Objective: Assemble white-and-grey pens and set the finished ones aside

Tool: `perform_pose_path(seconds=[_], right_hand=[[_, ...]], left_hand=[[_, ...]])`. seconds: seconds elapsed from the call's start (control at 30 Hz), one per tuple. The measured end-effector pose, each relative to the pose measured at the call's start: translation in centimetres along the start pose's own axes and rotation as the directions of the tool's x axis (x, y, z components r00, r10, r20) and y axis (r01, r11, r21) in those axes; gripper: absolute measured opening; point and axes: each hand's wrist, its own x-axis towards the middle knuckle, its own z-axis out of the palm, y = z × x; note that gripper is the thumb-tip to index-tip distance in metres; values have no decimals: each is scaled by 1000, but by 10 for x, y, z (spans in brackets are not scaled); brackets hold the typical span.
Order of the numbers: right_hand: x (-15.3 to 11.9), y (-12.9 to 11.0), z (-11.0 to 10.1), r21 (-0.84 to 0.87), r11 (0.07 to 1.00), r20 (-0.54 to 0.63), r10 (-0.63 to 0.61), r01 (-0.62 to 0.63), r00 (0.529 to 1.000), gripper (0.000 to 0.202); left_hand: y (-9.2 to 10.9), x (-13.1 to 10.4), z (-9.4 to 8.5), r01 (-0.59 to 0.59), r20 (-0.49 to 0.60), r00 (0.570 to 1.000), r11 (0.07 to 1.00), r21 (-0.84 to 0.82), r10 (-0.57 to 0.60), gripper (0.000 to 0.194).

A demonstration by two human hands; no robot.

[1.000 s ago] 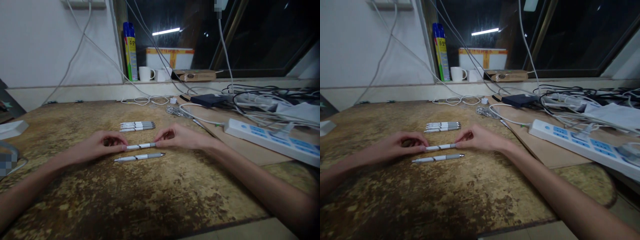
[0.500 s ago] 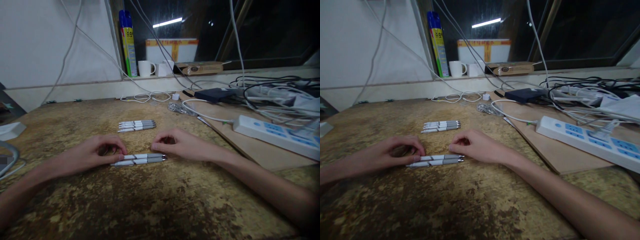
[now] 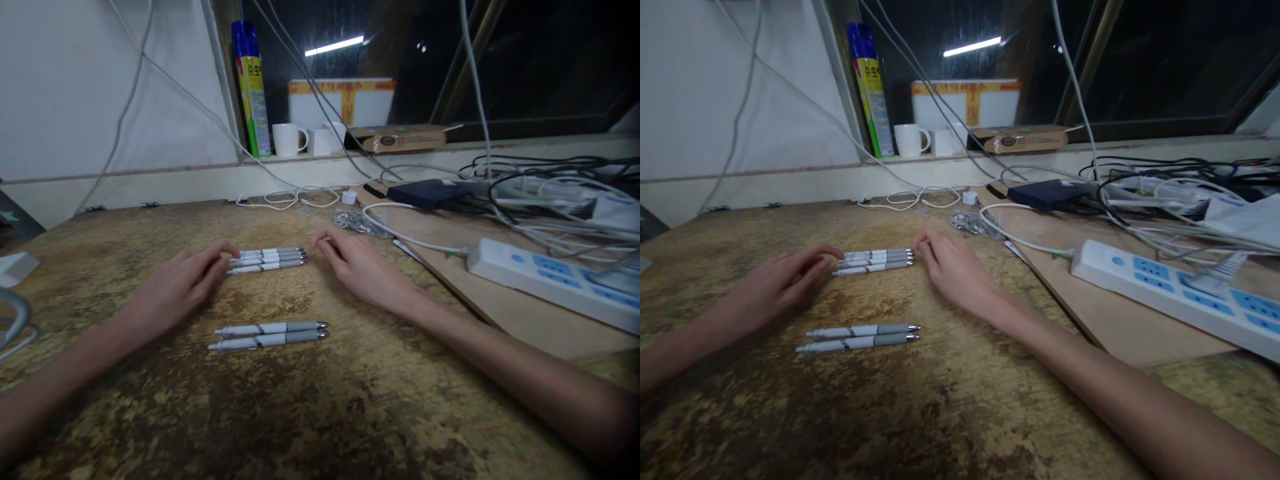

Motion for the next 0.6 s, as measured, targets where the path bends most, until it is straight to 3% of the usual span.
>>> perform_pose_path(seconds=[0.07,0.2,0.43,0.6], right_hand=[[-4,5,1,2,1000,12,-19,19,1000,25],[-7,12,7,15,998,59,-59,59,997,29],[-11,8,17,28,999,89,-49,47,995,18],[-12,7,17,-52,998,87,-28,33,996,19]], left_hand=[[-6,-3,0,-8,-18,1000,999,50,9,41],[-14,-5,0,-137,13,990,981,136,137,37],[-19,-5,6,-141,34,990,977,158,137,31],[-7,-4,1,-106,79,992,989,101,99,29]])
